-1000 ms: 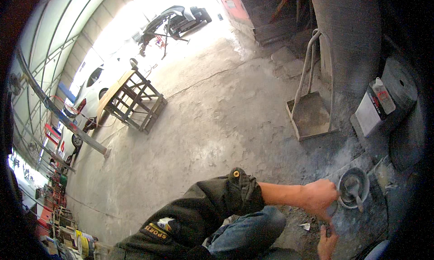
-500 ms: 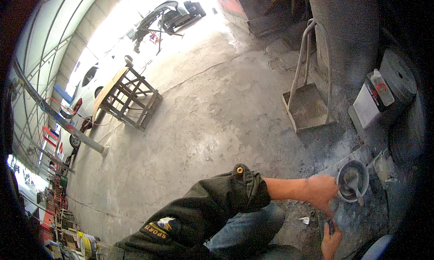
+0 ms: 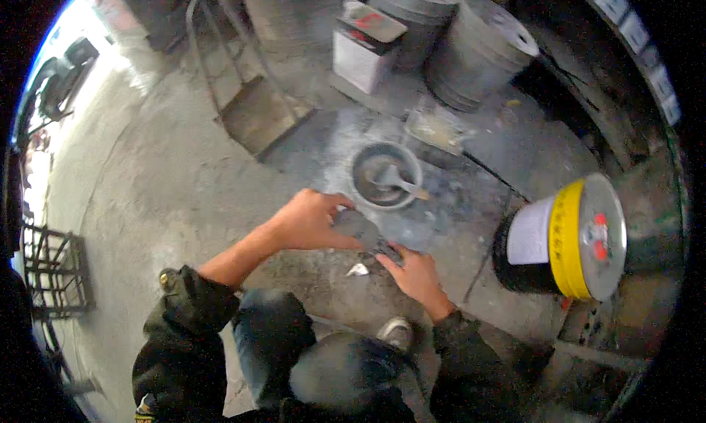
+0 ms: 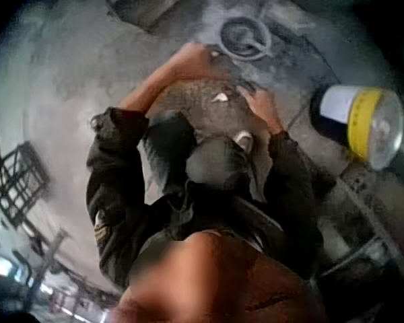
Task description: The person squats in a workshop and repeatedly scoops a grey liquid from a bucket into a small container using a ladle. They then pour the liquid into a spray gun and test the spray pattern. The person also uses a ruler to stir the liquid in a separate container.
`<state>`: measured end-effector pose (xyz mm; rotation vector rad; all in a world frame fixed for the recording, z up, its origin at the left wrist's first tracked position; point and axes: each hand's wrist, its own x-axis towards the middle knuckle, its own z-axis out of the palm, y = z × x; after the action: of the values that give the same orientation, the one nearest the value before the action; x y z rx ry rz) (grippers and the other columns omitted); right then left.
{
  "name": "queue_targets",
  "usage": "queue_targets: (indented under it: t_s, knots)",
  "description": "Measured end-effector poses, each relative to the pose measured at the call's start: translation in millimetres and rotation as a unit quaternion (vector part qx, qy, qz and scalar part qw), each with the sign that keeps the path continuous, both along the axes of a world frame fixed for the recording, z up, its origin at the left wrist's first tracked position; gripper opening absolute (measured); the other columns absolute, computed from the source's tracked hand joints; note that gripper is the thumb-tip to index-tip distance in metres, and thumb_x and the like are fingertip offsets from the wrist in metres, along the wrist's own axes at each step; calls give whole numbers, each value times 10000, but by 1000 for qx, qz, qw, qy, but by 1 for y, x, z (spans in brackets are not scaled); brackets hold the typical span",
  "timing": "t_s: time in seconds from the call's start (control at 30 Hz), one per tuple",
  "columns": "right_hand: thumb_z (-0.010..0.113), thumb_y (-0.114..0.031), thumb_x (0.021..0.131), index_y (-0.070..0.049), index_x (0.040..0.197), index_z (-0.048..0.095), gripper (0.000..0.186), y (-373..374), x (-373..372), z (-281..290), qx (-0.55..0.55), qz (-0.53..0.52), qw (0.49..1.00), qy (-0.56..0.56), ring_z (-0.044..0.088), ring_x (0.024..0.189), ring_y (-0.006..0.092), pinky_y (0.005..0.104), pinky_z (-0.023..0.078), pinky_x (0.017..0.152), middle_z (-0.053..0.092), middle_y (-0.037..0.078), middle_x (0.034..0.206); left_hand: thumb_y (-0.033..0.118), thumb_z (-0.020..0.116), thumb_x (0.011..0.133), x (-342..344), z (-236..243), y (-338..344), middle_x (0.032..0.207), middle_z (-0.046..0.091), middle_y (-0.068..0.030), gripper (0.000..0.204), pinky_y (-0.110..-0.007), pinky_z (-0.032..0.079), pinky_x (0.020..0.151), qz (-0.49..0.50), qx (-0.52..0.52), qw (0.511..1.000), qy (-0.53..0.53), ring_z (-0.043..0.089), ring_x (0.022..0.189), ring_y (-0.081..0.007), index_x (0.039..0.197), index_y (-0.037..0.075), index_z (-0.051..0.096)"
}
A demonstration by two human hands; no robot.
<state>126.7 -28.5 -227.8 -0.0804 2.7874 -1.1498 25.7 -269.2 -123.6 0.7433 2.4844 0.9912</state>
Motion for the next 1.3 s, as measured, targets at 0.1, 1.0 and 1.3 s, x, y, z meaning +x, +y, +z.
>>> queue_targets:
  t_s: [0.1,1.0,1.3]
  knots:
    - [625,-465,856,-19,1104,661,511,2,0,2,30,13,999,-19,655,797,377,416,512,742,675,213,864,472,786,607,4,-4,3,730,670,-189,615,-377,533,754,40,3,999,14,673,759,-328,1008,17,684]
    - [718,-433,793,92,1256,519,728,116,-62,35,-5,-115,993,-34,655,911,264,350,489,812,667,225,1011,129,709,736,-84,-118,58,824,697,-122,308,-319,534,710,202,191,958,-70,687,771,-208,1004,-17,674]
    - [733,-452,746,9,1291,526,743,98,-93,42,142,-108,984,17,662,933,352,395,519,780,660,242,1036,115,704,648,-91,-130,80,827,697,-132,251,-405,522,720,182,44,979,79,668,788,-319,888,45,723]
